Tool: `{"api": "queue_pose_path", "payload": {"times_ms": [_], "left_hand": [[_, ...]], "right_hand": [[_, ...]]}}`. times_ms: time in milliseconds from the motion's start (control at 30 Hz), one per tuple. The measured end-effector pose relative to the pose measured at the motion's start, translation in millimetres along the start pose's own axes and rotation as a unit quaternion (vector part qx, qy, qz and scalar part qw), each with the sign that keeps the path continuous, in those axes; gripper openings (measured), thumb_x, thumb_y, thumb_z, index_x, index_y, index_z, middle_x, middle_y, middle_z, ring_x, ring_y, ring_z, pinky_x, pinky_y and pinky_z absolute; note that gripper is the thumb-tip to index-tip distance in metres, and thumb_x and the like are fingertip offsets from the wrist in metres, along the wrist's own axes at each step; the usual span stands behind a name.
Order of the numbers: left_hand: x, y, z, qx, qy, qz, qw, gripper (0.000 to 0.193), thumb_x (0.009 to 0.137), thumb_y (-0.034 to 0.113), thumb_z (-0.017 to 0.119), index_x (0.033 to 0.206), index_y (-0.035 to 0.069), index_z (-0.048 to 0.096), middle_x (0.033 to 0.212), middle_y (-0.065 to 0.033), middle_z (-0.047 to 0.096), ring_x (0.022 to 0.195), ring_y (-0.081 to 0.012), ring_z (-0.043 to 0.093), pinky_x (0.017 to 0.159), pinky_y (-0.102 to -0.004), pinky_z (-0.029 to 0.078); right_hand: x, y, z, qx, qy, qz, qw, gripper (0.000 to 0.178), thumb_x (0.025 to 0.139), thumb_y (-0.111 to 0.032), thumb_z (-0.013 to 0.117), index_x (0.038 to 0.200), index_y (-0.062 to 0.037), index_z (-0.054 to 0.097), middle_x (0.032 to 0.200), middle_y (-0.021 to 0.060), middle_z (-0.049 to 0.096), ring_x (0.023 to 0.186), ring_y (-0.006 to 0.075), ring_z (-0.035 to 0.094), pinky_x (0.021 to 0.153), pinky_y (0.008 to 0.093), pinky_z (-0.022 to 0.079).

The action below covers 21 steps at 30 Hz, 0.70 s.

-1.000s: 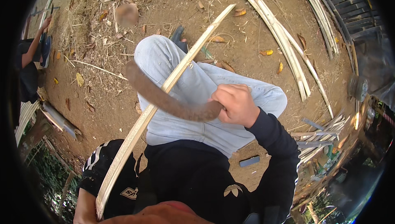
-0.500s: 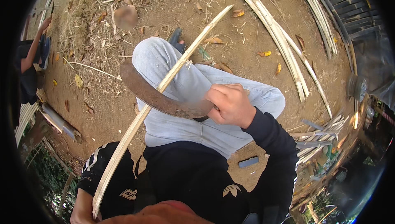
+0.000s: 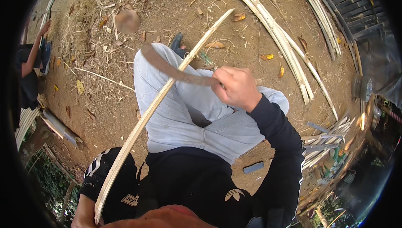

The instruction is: The person sits on the ground and uses a sickle to scrape a long strip of bamboo, thinning the material by applying repeated downward strokes along the length of the piece while holding it by hand.

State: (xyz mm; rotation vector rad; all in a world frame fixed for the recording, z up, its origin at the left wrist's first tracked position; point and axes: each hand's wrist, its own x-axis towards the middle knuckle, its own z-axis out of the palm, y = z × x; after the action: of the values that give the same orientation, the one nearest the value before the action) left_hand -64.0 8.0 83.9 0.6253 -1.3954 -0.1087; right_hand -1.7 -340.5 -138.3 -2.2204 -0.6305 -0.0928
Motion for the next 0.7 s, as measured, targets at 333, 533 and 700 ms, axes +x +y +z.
{"api": "queue_pose_path", "payload": {"times_ms": [333, 533, 700], "left_hand": [[11, -3, 0, -0.010, -0.024, 0.017, 1.000, 0.041, 0.102, 0.034, 0.033, 0.067, 0.014, 0.043, 0.057, 0.0026, 0.043, 0.044, -0.0078, 0.041, 0.039, -0.0258, 0.026], [26, -18, -3, -0.146, -0.117, 0.096, 0.978, 0.041, 0.102, 0.034, 0.033, 0.067, 0.014, 0.043, 0.057, 0.0031, 0.043, 0.044, -0.0077, 0.041, 0.039, -0.0258, 0.026], [-4, 12, 6, -0.115, -0.019, 0.014, 0.993, 0.039, 0.101, 0.033, 0.034, 0.068, 0.014, 0.044, 0.057, 0.0031, 0.043, 0.044, -0.0078, 0.042, 0.039, -0.0257, 0.027]], "right_hand": [[1, 4, -6, -0.004, -0.014, -0.003, 1.000, 0.006, 0.073, -0.003, 0.061, 0.073, -0.0041, 0.055, 0.059, 0.0099, 0.047, 0.048, 0.0282, 0.051, 0.044, 0.0360, 0.039], [-3, 28, 0, -0.014, 0.009, 0.027, 0.999, 0.007, 0.072, -0.002, 0.061, 0.071, -0.0046, 0.055, 0.059, 0.0097, 0.048, 0.050, 0.0284, 0.053, 0.045, 0.0363, 0.040], [-14, 4, 12, 0.095, -0.003, 0.029, 0.995, 0.005, 0.073, -0.002, 0.061, 0.075, -0.0031, 0.056, 0.060, 0.0128, 0.051, 0.052, 0.0302, 0.054, 0.046, 0.0368, 0.041]]}}
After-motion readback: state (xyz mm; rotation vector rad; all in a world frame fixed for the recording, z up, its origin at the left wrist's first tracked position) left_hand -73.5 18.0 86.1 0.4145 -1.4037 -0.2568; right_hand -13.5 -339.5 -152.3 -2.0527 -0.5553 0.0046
